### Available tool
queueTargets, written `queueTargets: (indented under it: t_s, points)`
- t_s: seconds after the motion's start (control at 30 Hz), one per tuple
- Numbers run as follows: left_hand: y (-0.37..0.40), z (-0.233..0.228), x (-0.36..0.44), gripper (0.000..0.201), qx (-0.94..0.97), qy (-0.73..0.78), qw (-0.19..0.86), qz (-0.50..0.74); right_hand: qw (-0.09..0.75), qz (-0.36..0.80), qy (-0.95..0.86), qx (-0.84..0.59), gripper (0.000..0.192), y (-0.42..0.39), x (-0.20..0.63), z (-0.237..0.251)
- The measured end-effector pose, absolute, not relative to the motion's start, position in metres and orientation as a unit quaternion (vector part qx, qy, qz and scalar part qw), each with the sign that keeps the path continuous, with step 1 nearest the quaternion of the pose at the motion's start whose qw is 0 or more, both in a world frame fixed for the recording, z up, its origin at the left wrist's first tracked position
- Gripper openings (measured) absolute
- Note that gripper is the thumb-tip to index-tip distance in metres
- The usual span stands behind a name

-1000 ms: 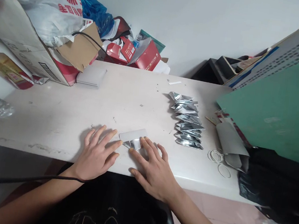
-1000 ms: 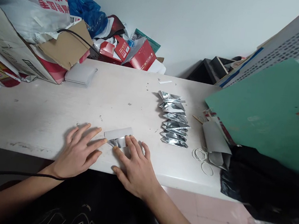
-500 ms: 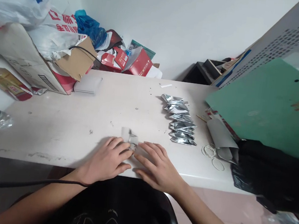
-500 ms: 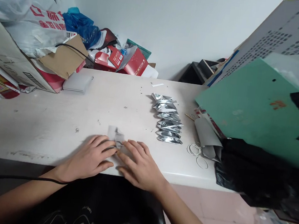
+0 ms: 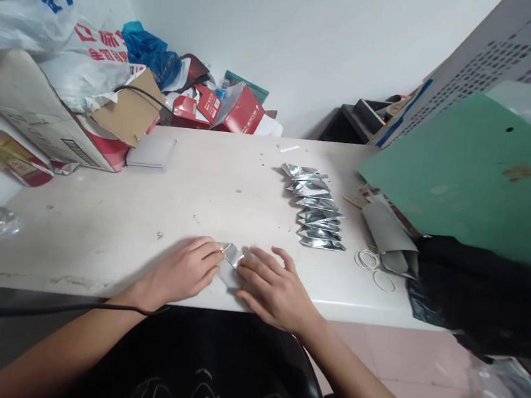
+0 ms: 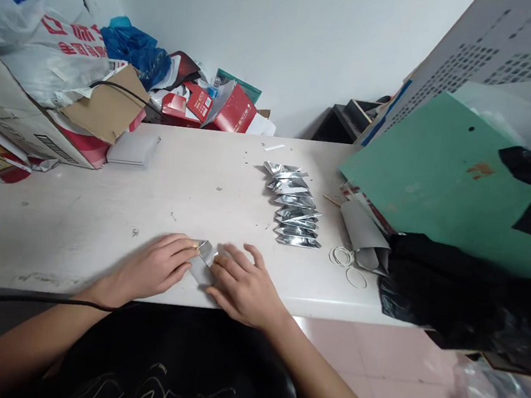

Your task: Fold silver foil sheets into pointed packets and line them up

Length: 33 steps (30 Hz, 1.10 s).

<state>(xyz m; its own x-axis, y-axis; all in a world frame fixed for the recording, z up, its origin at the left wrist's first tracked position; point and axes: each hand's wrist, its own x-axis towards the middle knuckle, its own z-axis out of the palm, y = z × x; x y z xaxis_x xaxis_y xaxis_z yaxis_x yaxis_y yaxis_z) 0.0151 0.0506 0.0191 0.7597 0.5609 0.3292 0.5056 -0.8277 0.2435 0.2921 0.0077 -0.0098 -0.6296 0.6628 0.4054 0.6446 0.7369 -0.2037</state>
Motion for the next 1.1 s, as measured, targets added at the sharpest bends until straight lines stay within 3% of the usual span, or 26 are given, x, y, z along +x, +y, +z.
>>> queueTargets:
  t_s: [0.1,0.23,0.37,0.57,0.77,0.93,1.1]
  points:
    - [0.037,0.021,0.01,0.027,0.936,0.3,0.07,0.171,0.24,-0.006,-0.905,-0.351,0.042,0.002,0.291,-0.012]
    - [0.014,0.022,0.002,0.043,0.932,0.31,0.082,0.167,0.262,-0.001,-0.91,-0.323,0.041,-0.011,0.288,-0.014]
    - [0.0,0.019,-0.004,0.048,0.924,0.329,0.087,0.175,0.236,-0.01,-0.905,-0.355,0.052,-0.02,0.286,-0.016]
    - [-0.011,0.016,0.0,0.029,0.931,0.318,0.054,0.174,0.254,-0.031,-0.901,-0.351,0.031,-0.022,0.285,-0.017]
    - [-0.015,0.021,0.0,0.02,0.931,0.31,0.027,0.192,0.292,-0.029,-0.9,-0.321,0.028,-0.026,0.283,-0.017]
    - [-0.008,0.018,-0.002,0.023,0.921,0.322,0.019,0.216,0.334,-0.009,-0.868,-0.366,0.015,-0.021,0.281,-0.016]
    - [0.011,0.013,0.001,0.019,0.901,0.34,0.075,0.26,0.341,0.026,-0.849,-0.403,0.012,-0.007,0.28,-0.013]
